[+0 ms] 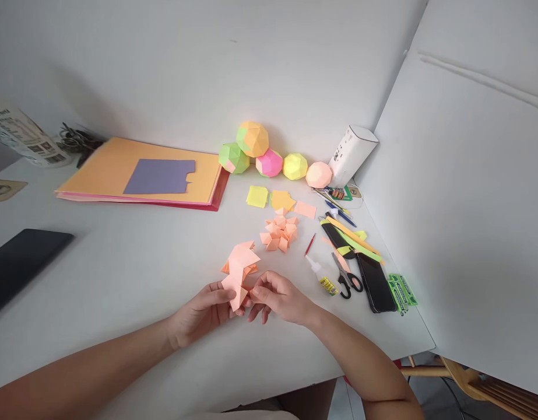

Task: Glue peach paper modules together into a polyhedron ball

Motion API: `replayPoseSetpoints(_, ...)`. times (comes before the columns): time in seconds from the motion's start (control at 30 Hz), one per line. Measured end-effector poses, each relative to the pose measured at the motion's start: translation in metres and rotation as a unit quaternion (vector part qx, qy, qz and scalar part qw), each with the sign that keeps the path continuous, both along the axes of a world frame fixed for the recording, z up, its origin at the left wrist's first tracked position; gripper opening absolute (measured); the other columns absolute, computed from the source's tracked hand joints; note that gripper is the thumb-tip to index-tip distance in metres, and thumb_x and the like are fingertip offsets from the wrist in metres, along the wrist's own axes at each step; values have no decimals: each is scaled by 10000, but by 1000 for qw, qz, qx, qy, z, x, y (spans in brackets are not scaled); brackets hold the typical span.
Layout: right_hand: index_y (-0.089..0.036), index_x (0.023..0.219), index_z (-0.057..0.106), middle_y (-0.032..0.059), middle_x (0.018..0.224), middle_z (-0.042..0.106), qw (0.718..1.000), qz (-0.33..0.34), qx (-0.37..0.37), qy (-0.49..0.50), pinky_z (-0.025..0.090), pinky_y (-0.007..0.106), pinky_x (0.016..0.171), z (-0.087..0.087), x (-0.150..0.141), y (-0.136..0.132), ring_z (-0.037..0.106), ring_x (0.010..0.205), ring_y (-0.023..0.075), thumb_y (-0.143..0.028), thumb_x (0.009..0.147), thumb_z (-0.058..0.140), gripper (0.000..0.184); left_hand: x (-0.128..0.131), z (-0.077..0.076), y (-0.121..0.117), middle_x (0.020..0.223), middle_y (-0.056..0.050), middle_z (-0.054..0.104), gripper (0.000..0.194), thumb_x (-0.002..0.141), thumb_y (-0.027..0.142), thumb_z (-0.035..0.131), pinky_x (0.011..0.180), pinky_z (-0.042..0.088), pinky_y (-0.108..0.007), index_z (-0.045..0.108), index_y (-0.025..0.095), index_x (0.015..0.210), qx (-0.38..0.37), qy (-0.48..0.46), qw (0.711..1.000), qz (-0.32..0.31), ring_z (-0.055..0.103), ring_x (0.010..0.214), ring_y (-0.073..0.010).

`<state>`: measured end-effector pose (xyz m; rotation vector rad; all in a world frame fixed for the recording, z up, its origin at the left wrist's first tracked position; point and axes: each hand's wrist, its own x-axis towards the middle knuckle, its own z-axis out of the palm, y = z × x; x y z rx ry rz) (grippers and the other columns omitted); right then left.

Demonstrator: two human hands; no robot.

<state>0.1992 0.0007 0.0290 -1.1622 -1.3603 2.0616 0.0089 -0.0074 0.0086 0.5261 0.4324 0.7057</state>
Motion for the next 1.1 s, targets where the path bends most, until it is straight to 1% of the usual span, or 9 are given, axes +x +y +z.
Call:
replayPoseSetpoints(0.1,-168,845,449,31,833,623,1000,-7,16,14,470,235,526,-1,0,0,669,696,152,-443,870,515,284,0,0,0,792,-86,616,188,815,191,510,850,398,-417,674,102,837,-6,1,1000,4,578,745,-216)
replayPoseSetpoints(0.27,-161,855,529,65,918,632,998,-2,54,14,511,293,652,3,4,1,644,832,173,-384,813,616,243,-1,-1,-1,786,-91,638,190,816,188,522,823,424,-348,679,95,868,-32,2,999,11,580,805,-209)
replayPoseSetpoints(0.37,-160,794,607,66,977,606,993,-7,119,-15,503,304,705,4,7,2,625,845,167,-352,791,644,196,-2,-4,-2,764,-85,642,176,809,189,541,732,446,-310,683,98,860,-73,4,997,14,580,749,-188)
replayPoseSetpoints(0.47,-164,732,643,56,942,600,980,-51,180,-73,486,299,704,2,9,3,603,803,155,-348,773,663,189,-2,-6,-3,753,-75,630,176,817,189,538,694,444,-282,684,97,849,-94,0,995,19,562,713,-161)
replayPoseSetpoints(0.57,-164,707,627,32,781,610,984,-86,131,-83,474,292,651,-1,9,4,579,700,139,-370,767,664,218,-2,-6,-3,759,-75,633,172,822,181,528,715,437,-283,681,102,828,-79,7,997,19,562,726,-159)
replayPoseSetpoints(0.67,-149,675,618,20,659,606,994,-79,50,-52,468,292,596,-2,8,6,557,608,129,-400,764,657,270,-1,-5,-2,735,-72,632,170,826,176,523,727,430,-293,669,114,764,-59,29,998,9,564,725,-165)
replayPoseSetpoints(0.73,-138,660,623,30,653,618,996,-76,20,-30,471,295,575,-3,6,6,558,589,131,-414,757,660,295,-2,-4,-2,726,-71,624,181,828,170,518,737,425,-298,657,118,723,-45,39,998,6,562,743,-172)
replayPoseSetpoints(1.0,-135,666,631,35,668,628,996,-89,5,-11,479,289,559,-8,5,6,568,612,136,-405,743,680,286,-2,-1,-1,709,-64,609,196,841,198,508,720,428,-300,669,120,758,-37,27,999,2,561,748,-180)
replayPoseSetpoints(1.1,-136,663,625,35,671,629,996,-86,2,-9,478,291,562,-9,4,6,573,616,138,-410,742,680,291,-1,0,-2,734,-78,612,224,839,204,512,730,429,-301,666,111,706,-29,27,999,3,569,782,-194)
